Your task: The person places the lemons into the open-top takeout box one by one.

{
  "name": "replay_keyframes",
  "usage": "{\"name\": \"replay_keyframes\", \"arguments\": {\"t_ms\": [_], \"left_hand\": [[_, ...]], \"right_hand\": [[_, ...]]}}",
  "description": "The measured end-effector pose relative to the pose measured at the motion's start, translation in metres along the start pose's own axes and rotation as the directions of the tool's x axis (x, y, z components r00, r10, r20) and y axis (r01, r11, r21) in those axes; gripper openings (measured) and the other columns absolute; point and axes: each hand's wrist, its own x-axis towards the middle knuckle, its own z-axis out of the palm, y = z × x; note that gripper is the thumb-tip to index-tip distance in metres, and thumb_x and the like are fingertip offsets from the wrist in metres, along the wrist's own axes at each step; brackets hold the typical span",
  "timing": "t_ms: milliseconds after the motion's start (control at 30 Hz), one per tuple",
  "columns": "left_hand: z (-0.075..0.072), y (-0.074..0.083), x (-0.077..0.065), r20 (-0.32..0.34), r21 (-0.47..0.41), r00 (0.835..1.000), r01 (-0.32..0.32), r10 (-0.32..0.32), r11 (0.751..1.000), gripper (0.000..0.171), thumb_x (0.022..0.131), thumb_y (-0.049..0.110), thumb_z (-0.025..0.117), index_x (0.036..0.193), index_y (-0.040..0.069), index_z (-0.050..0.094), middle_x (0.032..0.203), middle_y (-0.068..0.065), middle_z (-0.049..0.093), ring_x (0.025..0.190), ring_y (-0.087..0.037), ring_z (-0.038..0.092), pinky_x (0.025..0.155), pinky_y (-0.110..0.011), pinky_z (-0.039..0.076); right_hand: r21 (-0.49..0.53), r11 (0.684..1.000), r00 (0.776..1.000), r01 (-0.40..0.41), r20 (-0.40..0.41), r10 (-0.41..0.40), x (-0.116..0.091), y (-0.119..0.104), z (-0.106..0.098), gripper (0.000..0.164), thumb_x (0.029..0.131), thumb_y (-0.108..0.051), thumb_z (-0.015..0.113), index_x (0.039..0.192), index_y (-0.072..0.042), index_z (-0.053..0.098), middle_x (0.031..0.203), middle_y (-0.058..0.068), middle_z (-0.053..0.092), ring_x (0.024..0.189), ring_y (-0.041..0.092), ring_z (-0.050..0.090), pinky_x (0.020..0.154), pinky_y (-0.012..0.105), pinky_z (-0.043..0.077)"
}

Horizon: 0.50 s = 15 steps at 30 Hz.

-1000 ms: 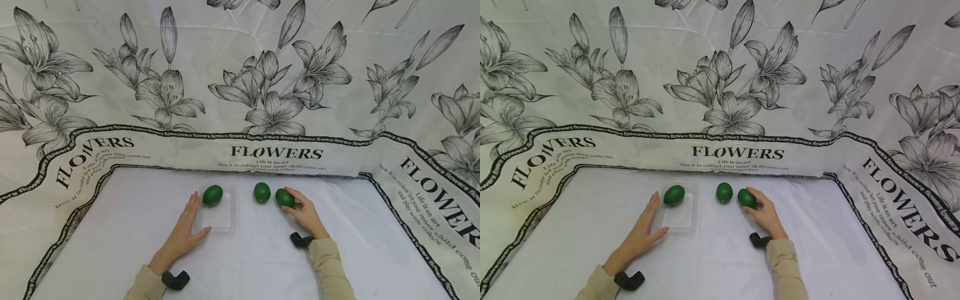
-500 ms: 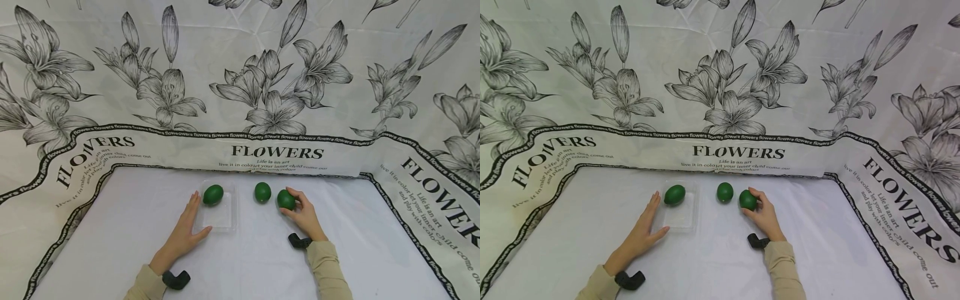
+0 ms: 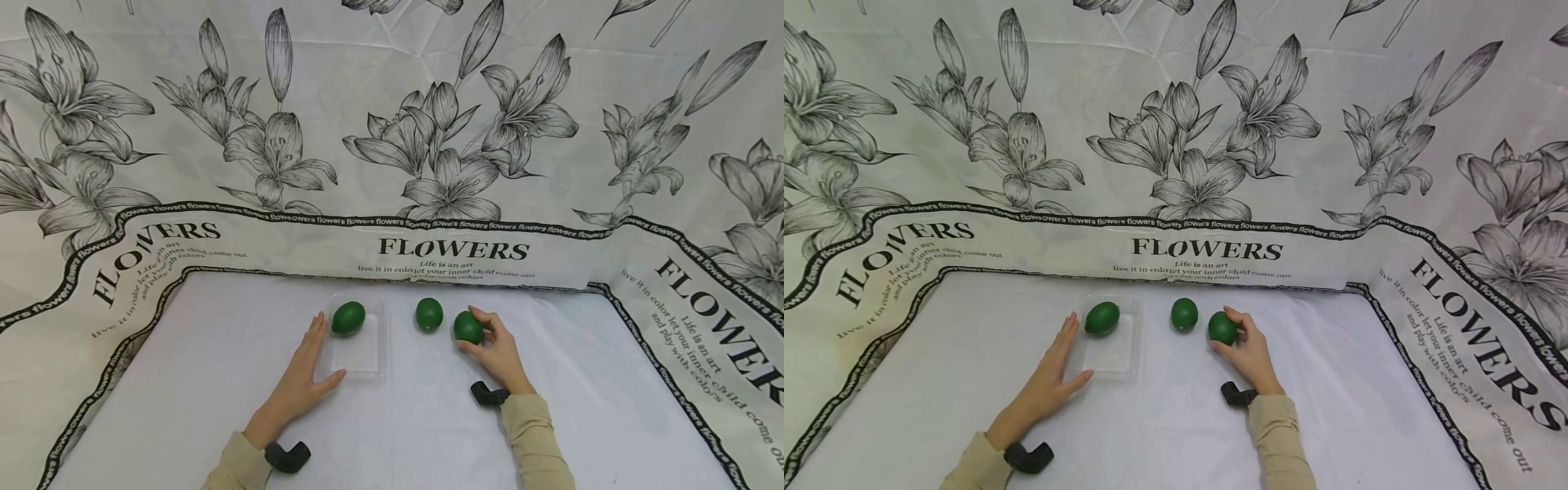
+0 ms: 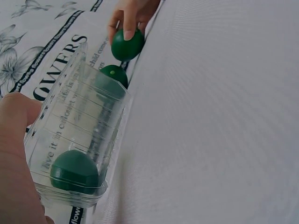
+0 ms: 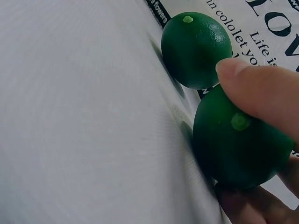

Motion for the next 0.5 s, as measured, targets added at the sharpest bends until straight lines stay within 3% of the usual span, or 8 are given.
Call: {"name": "replay_keyframes", "arguments": {"t_ms": [500], "left_hand": [[-0.0001, 0.0014, -0.0004, -0.012, 0.010, 1.000, -0.018, 0.018, 1.000, 0.095, 0.088, 0.032, 0.072, 0.157, -0.001, 0.016, 0.166, -0.013, 0.011, 0.151, -0.032, 0.010, 0.113, -0.065, 0.020]], "right_hand": [[0.060, 0.998, 1.000, -0.004, -0.025, 0.005, -0.0007, 0.0037, 0.0010, 0.055, 0.076, -0.002, 0.085, 0.121, 0.008, 0.054, 0.138, 0.021, 0.056, 0.121, 0.035, 0.054, 0.092, 0.018, 0.049]]}}
